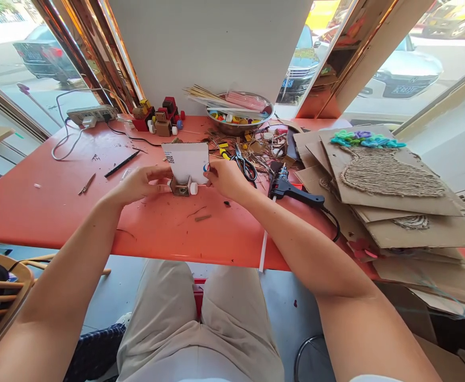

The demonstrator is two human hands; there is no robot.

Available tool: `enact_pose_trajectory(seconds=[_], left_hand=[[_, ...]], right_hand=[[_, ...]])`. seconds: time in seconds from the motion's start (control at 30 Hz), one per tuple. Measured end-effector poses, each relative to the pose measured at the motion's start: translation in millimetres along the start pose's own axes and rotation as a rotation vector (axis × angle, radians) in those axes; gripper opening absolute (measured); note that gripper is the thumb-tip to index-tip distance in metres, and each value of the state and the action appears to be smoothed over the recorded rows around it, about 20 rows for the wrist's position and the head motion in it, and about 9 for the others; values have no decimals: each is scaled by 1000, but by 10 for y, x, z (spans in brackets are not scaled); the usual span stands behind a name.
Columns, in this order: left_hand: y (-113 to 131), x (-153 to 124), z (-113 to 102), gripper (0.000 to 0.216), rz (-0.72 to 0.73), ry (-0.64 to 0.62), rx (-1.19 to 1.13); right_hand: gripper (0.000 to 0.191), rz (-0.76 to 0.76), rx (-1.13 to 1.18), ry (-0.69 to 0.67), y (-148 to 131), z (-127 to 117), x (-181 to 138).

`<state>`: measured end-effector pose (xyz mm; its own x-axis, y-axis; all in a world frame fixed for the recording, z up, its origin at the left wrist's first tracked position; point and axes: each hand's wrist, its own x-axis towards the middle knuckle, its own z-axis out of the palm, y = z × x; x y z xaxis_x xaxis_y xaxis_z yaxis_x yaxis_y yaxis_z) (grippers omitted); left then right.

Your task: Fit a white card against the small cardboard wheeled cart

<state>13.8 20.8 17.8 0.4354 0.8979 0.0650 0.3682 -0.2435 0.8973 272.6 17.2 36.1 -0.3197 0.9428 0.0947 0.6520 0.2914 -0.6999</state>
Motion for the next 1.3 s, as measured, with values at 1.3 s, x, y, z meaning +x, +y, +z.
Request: enact_pose_trajectory(seconds=[1.3], left_hand=[[-26,7,-101,60,-6,415,-250]], right_hand=[[13,-104,-15,214,39,-118,-9]])
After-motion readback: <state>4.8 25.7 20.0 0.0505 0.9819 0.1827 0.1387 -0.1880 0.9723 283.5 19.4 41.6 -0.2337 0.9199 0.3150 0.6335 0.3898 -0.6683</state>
